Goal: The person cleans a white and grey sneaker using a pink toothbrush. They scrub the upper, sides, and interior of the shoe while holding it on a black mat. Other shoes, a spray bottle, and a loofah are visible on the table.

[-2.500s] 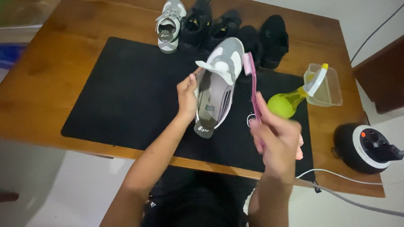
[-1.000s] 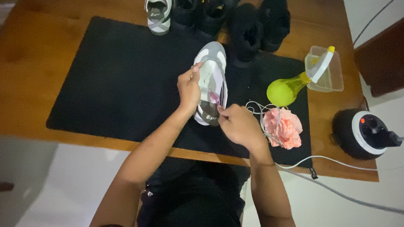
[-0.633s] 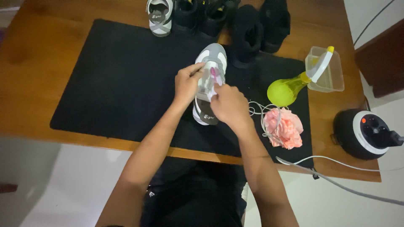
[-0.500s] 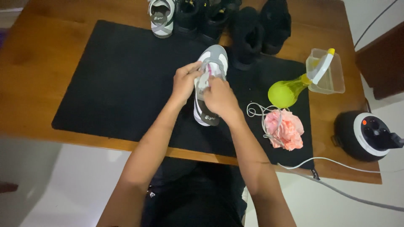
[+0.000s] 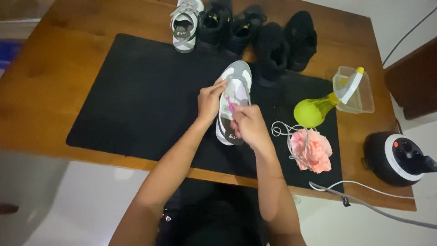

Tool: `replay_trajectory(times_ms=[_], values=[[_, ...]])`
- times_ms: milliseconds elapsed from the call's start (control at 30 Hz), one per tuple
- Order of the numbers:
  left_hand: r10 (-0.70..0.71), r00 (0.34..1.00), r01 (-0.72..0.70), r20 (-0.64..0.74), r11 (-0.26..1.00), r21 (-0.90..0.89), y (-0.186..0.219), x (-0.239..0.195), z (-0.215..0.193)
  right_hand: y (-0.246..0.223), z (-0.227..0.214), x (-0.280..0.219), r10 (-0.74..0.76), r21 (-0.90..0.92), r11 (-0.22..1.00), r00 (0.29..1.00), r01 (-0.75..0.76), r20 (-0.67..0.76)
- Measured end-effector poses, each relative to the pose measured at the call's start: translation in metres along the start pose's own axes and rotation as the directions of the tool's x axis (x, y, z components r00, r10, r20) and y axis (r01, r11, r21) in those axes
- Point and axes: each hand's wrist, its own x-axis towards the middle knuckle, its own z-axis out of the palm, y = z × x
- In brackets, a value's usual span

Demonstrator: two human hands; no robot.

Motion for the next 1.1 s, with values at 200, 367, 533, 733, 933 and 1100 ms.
replay_trajectory(times_ms=[200,367,533,733,933,1100], values=[[0.11,0.994,-0.109,-0.003,0.992,0.059,-0.009,0.001,0.008,-0.008,0.004,0.005,-0.05,-0.033,0.998,0.996,0.047,-0.078],[0.029,1.0,-0.027,-0.011,0.993,0.114,-0.003,-0.004,0.009,-0.021,0.002,-0.001,-0.077,-0.072,0.995,0.993,0.071,-0.085],[0.051,0.999,-0.049,-0.002,0.968,0.248,-0.007,-0.002,0.007,0.007,-0.003,0.018,-0.084,-0.055,0.995,0.993,0.079,-0.082],[0.07,0.996,-0.049,-0.056,0.95,0.309,-0.012,-0.016,0.015,0.032,-0.007,0.039,-0.069,-0.072,0.995,0.995,0.064,-0.068],[0.033,0.991,0.004,-0.131,0.961,0.277,-0.001,-0.009,0.012,-0.01,-0.01,0.0,-0.044,-0.065,0.997,0.998,0.04,-0.053],[0.062,0.99,-0.024,-0.125,0.957,0.288,0.005,-0.015,0.012,0.018,-0.012,0.03,-0.076,-0.018,0.997,0.995,0.075,-0.067]])
